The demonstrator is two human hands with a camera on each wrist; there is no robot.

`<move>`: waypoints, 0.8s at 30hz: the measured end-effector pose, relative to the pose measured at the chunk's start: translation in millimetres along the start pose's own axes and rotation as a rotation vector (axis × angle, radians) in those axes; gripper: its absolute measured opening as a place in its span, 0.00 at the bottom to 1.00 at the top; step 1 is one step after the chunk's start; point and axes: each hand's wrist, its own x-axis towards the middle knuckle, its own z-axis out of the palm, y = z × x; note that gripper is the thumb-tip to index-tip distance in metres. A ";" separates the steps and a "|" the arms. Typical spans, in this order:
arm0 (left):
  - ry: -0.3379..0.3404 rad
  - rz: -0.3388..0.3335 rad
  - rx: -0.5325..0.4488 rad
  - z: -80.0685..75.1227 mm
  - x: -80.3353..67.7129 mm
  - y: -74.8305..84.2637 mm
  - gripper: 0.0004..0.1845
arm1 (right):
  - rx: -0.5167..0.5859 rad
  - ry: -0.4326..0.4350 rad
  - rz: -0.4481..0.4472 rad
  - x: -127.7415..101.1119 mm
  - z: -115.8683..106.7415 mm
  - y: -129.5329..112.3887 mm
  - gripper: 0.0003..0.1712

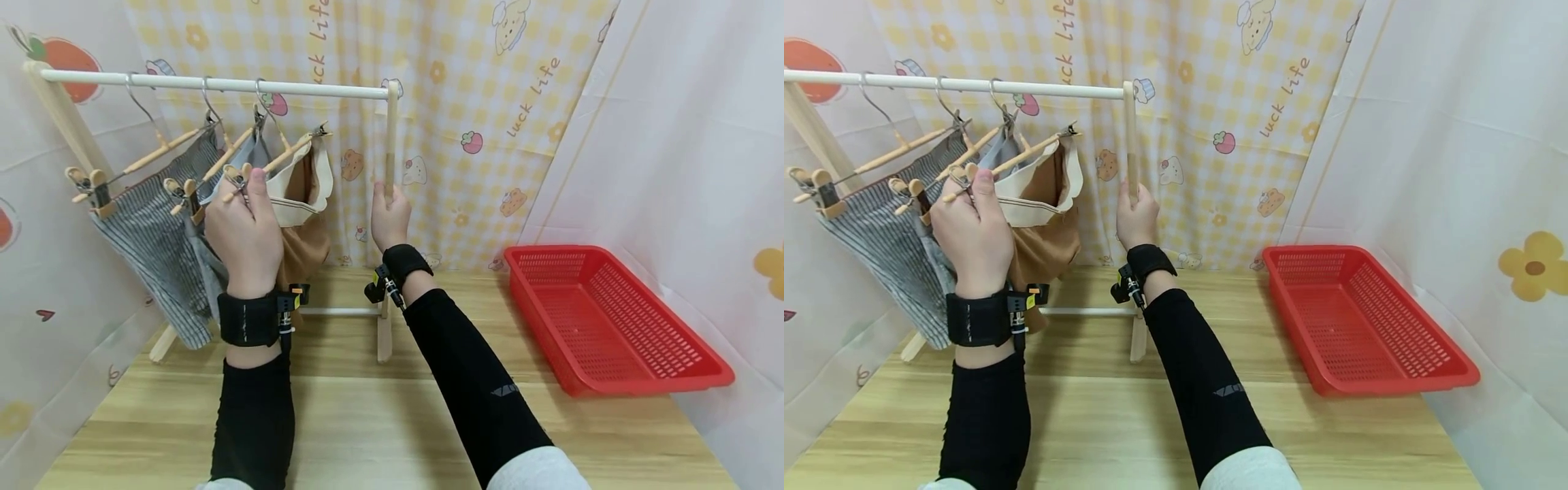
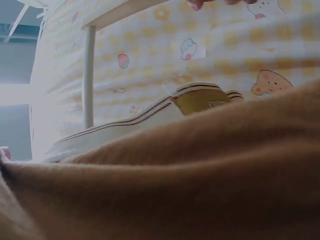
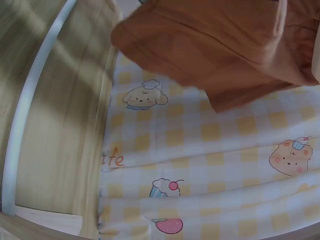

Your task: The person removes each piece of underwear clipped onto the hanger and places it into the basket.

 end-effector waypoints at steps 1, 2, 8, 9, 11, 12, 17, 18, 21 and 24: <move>0.004 0.009 0.007 0.5 0.2 -0.2 0.23 | -0.002 0.003 -0.003 0.3 -0.2 -0.5 0.21; 0.008 0.019 0.010 1.1 0.4 -0.1 0.23 | -0.003 0.003 -0.008 0.4 -0.4 -1.1 0.21; 0.071 0.047 -0.019 3.7 3.6 4.3 0.21 | -0.010 0.005 -0.008 1.0 0.0 -0.3 0.21; 0.082 0.047 -0.029 3.7 4.3 5.4 0.21 | -0.012 0.006 -0.005 0.8 0.1 -0.1 0.22; 0.109 0.060 -0.048 2.7 5.5 7.6 0.19 | -0.015 0.007 -0.002 0.8 0.3 0.1 0.22; 0.119 0.068 -0.055 2.0 5.8 8.3 0.19 | -0.017 0.004 -0.002 0.7 0.4 -0.2 0.21; 0.143 0.102 -0.079 -2.3 2.8 9.8 0.16 | -0.031 0.004 0.008 -0.2 -0.4 0.0 0.20; 0.148 0.106 -0.084 -3.3 2.1 10.0 0.16 | -0.034 0.007 0.008 0.0 -0.4 -0.2 0.20; 0.167 0.109 -0.108 -6.6 0.0 10.3 0.15 | -0.023 0.012 0.008 0.9 -0.4 0.0 0.21; 0.179 0.112 -0.133 -9.6 -2.1 10.4 0.14 | -0.010 0.008 0.007 0.4 -0.9 0.4 0.22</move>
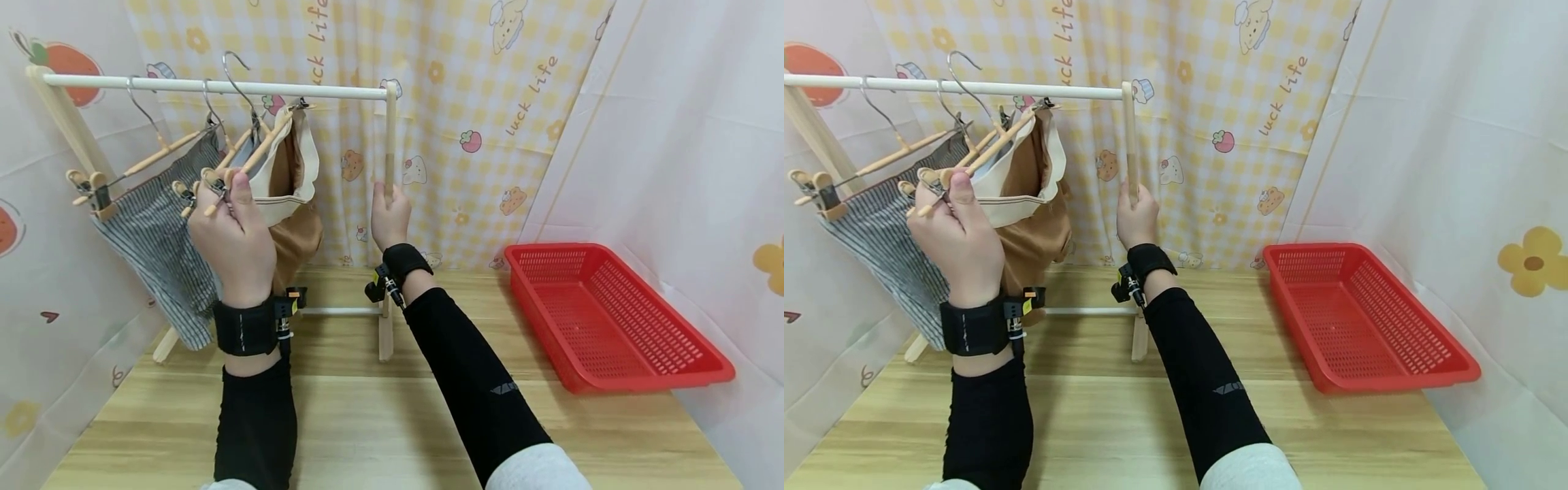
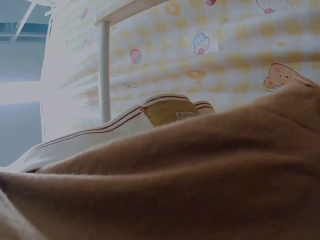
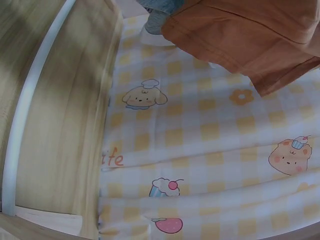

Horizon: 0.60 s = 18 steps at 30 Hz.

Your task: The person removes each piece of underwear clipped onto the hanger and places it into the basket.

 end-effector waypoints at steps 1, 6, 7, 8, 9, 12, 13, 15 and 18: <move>0.003 0.003 -0.008 -1.0 -0.1 0.4 0.13 | 0.005 -0.001 -0.001 0.1 0.0 -0.1 0.22; 0.002 0.013 -0.026 -6.6 -6.1 1.9 0.13 | -0.005 0.004 0.000 -0.5 -1.7 0.4 0.21; 0.003 0.008 -0.037 -8.4 -8.7 2.2 0.14 | -0.009 0.005 0.001 -0.7 -2.2 0.8 0.21; 0.003 0.003 -0.046 -10.4 -11.9 2.3 0.15 | -0.012 0.006 0.003 -0.8 -2.7 1.1 0.21; 0.005 -0.002 -0.054 -12.8 -15.4 2.4 0.16 | -0.012 0.007 0.004 -0.8 -3.0 1.3 0.22; 0.022 -0.030 -0.080 -20.7 -27.4 1.5 0.22 | -0.002 -0.003 0.005 -0.8 -3.4 1.2 0.21; 0.028 -0.038 -0.088 -23.5 -31.3 0.9 0.24 | 0.003 -0.008 0.006 -0.7 -3.2 1.1 0.21; 0.042 -0.053 -0.094 -29.3 -38.8 -0.6 0.28 | 0.008 -0.014 0.007 -0.6 -2.4 0.4 0.21; 0.079 -0.084 -0.152 -38.6 -49.0 -2.5 0.31 | -0.010 -0.009 0.021 -2.3 -1.2 -0.2 0.20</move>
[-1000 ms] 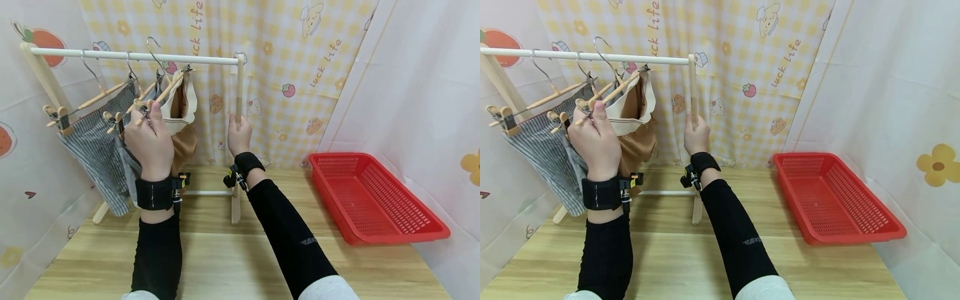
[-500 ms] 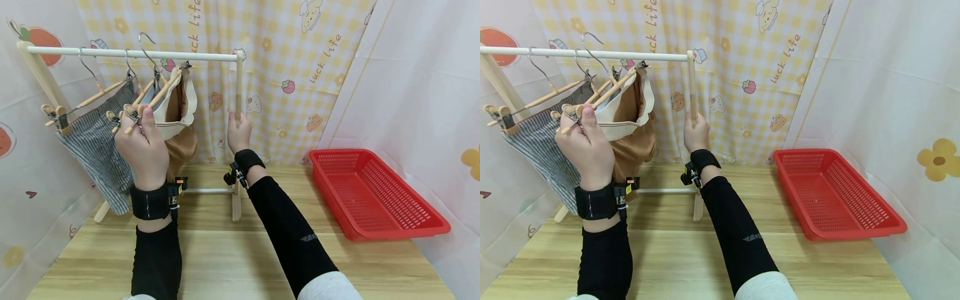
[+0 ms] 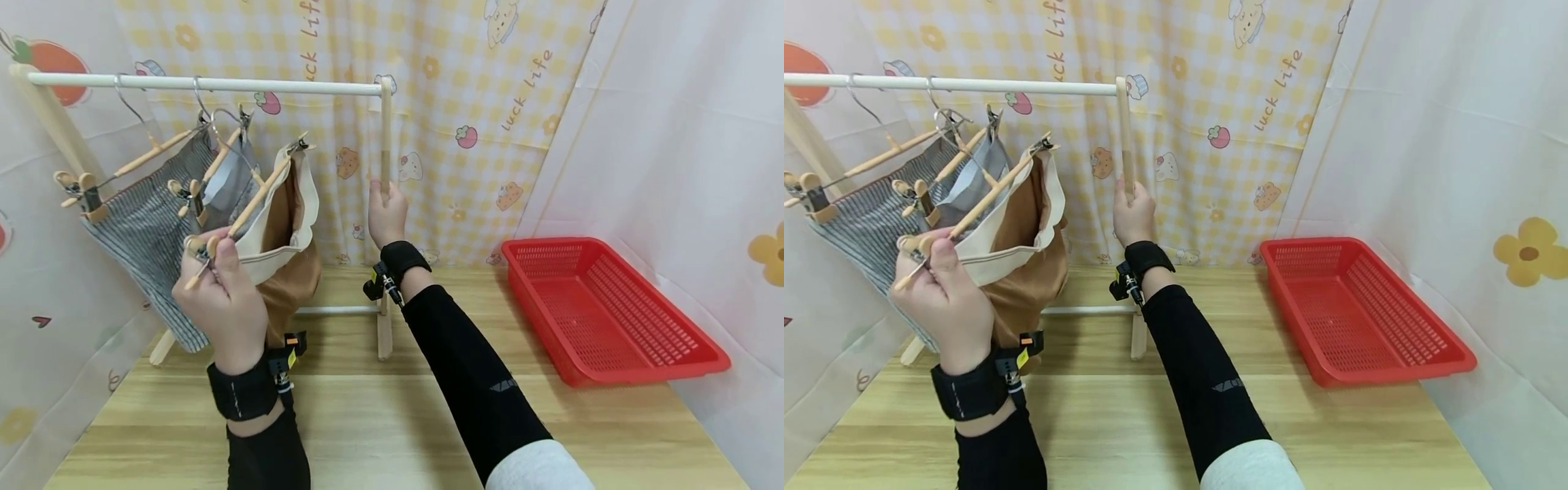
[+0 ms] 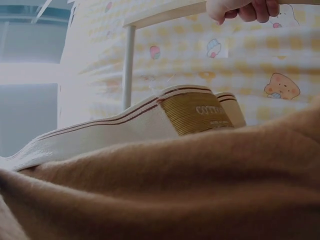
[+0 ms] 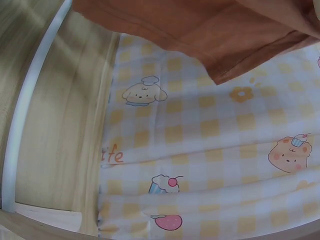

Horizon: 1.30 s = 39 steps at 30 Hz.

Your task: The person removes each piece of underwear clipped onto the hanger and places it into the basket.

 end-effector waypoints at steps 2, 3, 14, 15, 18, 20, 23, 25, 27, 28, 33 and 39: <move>0.037 -0.020 -0.046 -5.7 -3.8 0.9 0.31 | -0.009 0.003 0.002 0.7 0.5 -0.6 0.22; 0.060 -0.032 -0.069 -8.4 -5.2 1.7 0.31 | -0.010 0.002 0.000 0.7 0.6 -0.8 0.21; 0.193 -0.065 -0.132 -19.5 -5.9 10.8 0.23 | 0.025 0.021 -0.044 2.6 1.2 0.9 0.23; 0.198 -0.064 -0.127 -20.3 -5.7 10.7 0.23 | 0.022 0.016 -0.045 2.1 0.9 0.9 0.23; 0.199 -0.070 -0.118 -21.9 -6.3 10.5 0.23 | 0.012 0.010 -0.023 -0.3 -0.4 1.5 0.24; 0.199 -0.070 -0.117 -22.7 -7.2 10.7 0.22 | 0.007 0.014 -0.010 -2.0 -0.4 2.0 0.24; 0.201 -0.068 -0.128 -23.0 -7.6 11.0 0.22 | 0.014 0.017 -0.012 -2.8 0.4 2.2 0.23; 0.200 -0.071 -0.135 -23.3 -7.9 11.2 0.22 | 0.015 0.016 -0.023 -3.3 0.7 1.8 0.23; 0.196 -0.078 -0.133 -24.5 -9.3 11.1 0.23 | 0.009 0.012 -0.029 -5.3 0.6 1.7 0.23; 0.191 -0.082 -0.135 -25.4 -10.3 10.9 0.24 | 0.009 0.013 -0.026 -7.0 0.6 1.9 0.24; 0.171 -0.079 -0.129 -28.0 -13.5 10.1 0.26 | -0.001 0.026 -0.012 -13.2 1.2 3.3 0.26; 0.165 -0.063 -0.162 -20.9 -9.8 12.4 0.27 | -0.008 0.020 -0.042 -4.3 -0.9 -1.6 0.24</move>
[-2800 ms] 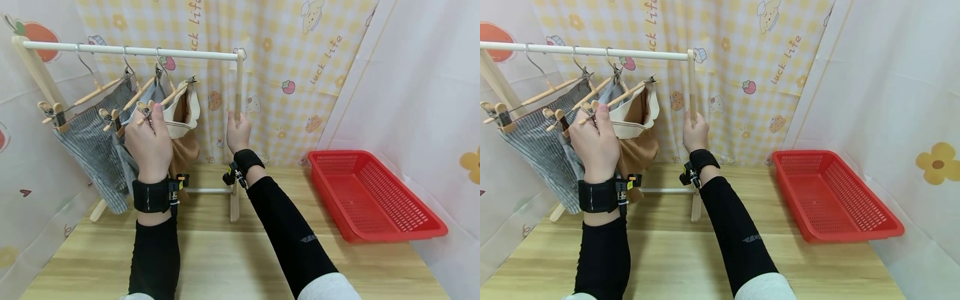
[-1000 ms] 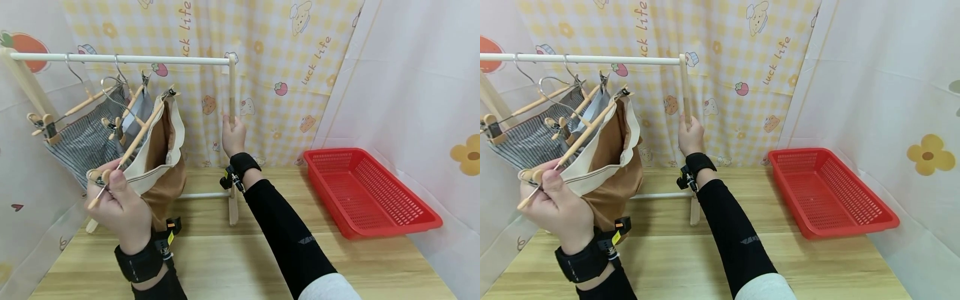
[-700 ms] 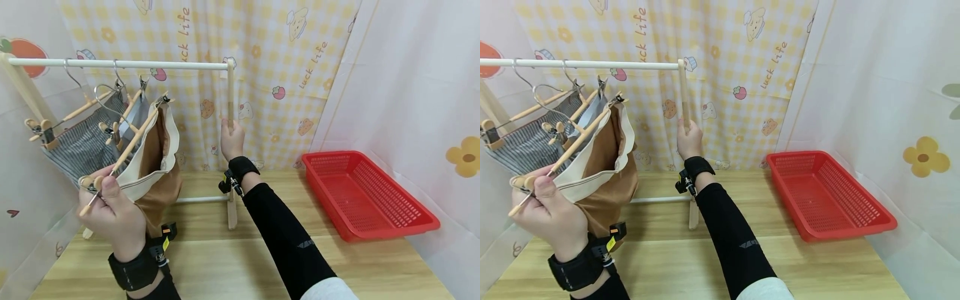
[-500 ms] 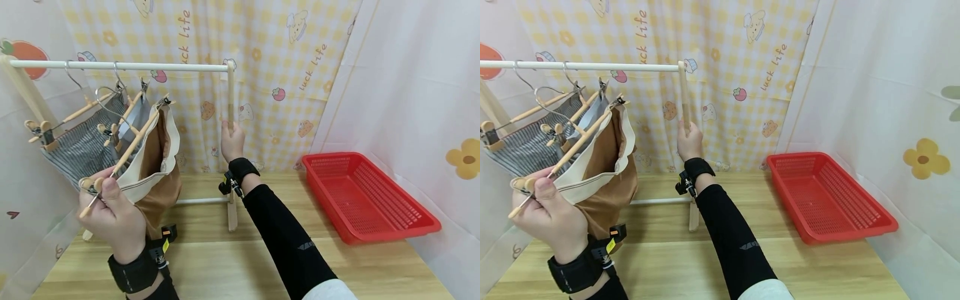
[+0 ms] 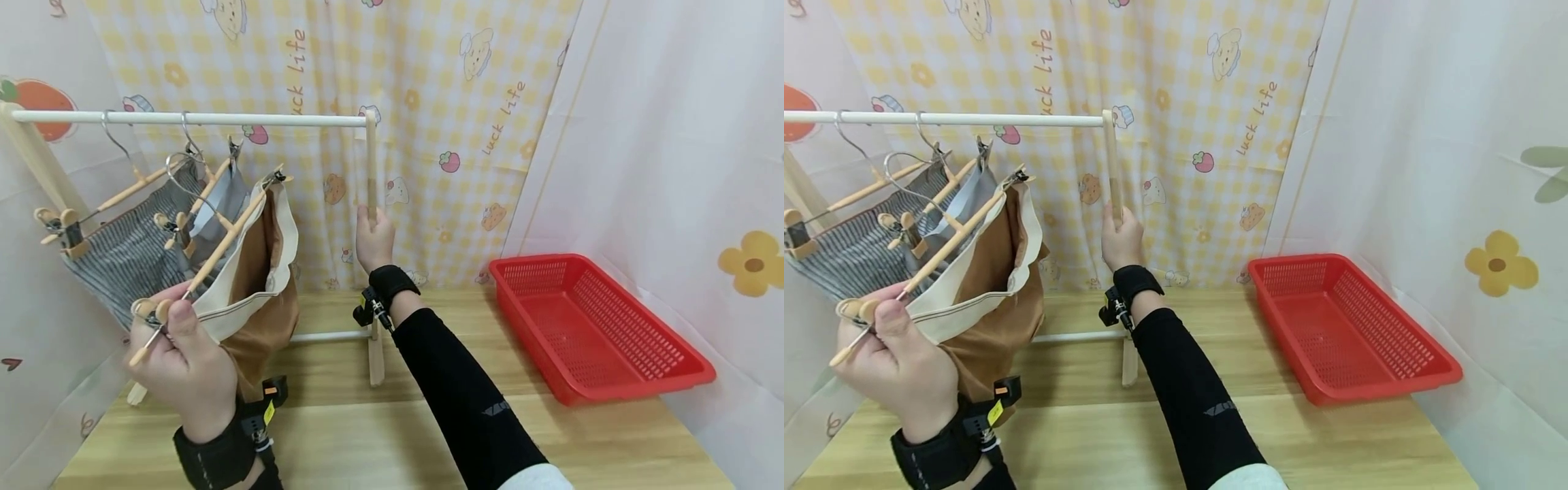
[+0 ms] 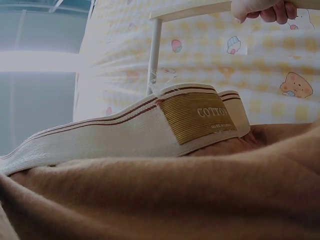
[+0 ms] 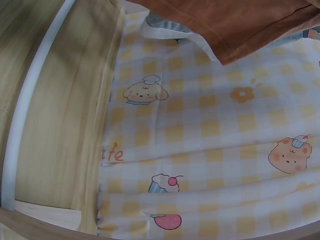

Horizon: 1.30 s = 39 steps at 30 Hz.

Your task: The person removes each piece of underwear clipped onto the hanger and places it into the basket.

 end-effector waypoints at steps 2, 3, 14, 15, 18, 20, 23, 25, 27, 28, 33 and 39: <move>-0.009 -0.005 -0.002 0.3 -0.2 0.2 0.27 | 0.001 -0.007 0.002 0.4 0.4 0.7 0.24; -0.013 -0.007 -0.003 0.8 -0.2 0.2 0.27 | 0.002 -0.008 0.004 1.3 0.5 0.9 0.24; -0.026 0.013 -0.061 22.4 8.6 -2.0 0.30 | 0.008 0.006 -0.038 28.5 -7.7 -10.3 0.22; -0.026 0.015 -0.063 23.5 9.2 -2.1 0.30 | 0.013 0.009 -0.046 29.9 -7.8 -11.1 0.22; -0.025 0.019 -0.062 24.6 9.6 -2.4 0.31 | 0.020 0.021 -0.054 31.0 -7.8 -11.6 0.24; -0.023 0.016 -0.063 23.8 8.7 -2.4 0.32 | 0.021 0.027 -0.050 29.5 -7.5 -10.7 0.24; -0.021 0.013 -0.051 20.4 6.3 -2.0 0.33 | 0.019 0.030 -0.043 24.7 -6.8 -7.7 0.25; -0.021 0.008 -0.040 16.9 4.0 -0.9 0.33 | 0.027 0.024 -0.041 20.8 -5.9 -5.0 0.25; -0.016 -0.002 -0.036 12.7 1.8 1.0 0.31 | 0.031 0.018 -0.036 16.5 -4.8 -2.3 0.26; -0.010 -0.008 -0.038 10.6 0.8 2.6 0.29 | 0.035 0.011 -0.030 14.3 -4.1 -1.0 0.26; 0.038 -0.041 -0.079 2.4 -1.3 10.8 0.20 | 0.033 -0.019 0.003 7.9 -1.1 4.7 0.25; 0.062 -0.057 -0.113 -0.5 2.3 10.9 0.18 | 0.021 -0.144 0.037 8.4 -11.7 7.7 0.18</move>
